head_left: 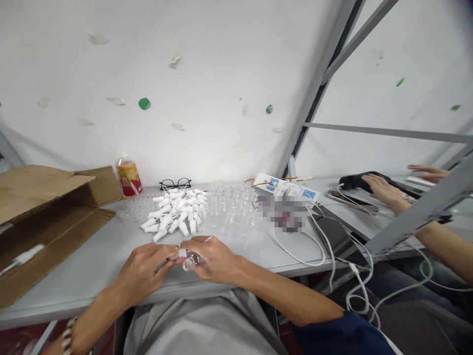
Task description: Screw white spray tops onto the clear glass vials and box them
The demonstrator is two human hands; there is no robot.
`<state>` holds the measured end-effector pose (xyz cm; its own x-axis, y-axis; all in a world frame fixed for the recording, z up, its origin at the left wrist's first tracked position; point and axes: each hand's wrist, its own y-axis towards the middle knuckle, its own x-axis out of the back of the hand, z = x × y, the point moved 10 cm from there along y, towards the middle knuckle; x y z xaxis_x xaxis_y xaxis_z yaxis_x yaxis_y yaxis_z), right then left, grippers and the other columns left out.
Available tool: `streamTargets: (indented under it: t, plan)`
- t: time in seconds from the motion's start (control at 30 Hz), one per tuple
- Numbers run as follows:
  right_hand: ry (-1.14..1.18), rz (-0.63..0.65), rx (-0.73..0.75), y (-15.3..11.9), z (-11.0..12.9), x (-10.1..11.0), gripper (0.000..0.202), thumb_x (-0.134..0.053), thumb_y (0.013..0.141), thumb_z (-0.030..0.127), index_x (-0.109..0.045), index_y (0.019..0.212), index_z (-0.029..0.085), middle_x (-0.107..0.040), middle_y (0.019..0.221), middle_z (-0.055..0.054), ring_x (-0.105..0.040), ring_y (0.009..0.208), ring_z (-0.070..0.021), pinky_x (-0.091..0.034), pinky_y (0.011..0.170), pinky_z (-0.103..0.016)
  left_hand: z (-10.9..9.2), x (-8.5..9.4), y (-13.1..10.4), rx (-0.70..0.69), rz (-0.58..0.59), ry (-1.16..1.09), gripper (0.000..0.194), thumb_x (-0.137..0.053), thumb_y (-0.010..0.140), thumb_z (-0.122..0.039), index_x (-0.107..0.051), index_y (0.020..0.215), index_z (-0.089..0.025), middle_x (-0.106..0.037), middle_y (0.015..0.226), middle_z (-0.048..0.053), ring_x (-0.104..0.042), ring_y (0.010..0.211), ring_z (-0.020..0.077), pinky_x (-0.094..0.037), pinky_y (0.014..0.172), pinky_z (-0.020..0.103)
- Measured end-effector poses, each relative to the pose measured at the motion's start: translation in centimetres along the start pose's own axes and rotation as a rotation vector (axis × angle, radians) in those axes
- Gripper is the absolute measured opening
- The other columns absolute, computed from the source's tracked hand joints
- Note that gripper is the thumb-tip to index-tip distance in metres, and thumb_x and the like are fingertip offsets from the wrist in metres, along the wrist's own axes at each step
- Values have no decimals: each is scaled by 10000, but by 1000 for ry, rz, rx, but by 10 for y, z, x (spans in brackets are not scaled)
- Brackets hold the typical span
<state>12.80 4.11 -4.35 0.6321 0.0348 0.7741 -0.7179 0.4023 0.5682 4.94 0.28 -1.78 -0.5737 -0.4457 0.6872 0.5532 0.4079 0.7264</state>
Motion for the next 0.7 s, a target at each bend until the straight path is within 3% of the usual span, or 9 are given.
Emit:
streamTargets:
  t: [0.17,0.4,0.57,0.7]
  plan:
    - [-20,28,63,-1,5,-3,39,-513,857,169,-528,890,180,-569,680,11,-506,586,-107,-430,581,-201,8,-5,-3,61,77,-62,112,-466,938,-189,-578,937,-188,-721,813,11,-629,616,128,-478,593,231]
    - [-75,60,140,-3,11,-9,55,-517,866,170,-537,916,161,-560,694,-1,-493,596,-103,-417,569,-196,35,-26,-15,480,390,-336,169,-479,896,-309,-578,828,-190,-612,662,-20,-583,620,127,-452,584,208]
    - [-53,107,156,-4,16,-15,107,-525,909,266,-544,890,162,-544,651,11,-487,567,-98,-406,548,-196,35,-25,-20,576,513,-352,244,-496,882,-412,-577,814,-192,-592,688,-7,-544,662,138,-437,609,221]
    - [43,31,178,-2,22,-3,198,-510,932,340,-571,892,156,-535,624,14,-477,542,-92,-395,525,-194,31,-28,-24,578,550,-457,254,-496,879,-433,-558,849,-188,-601,719,4,-545,674,136,-453,598,220]
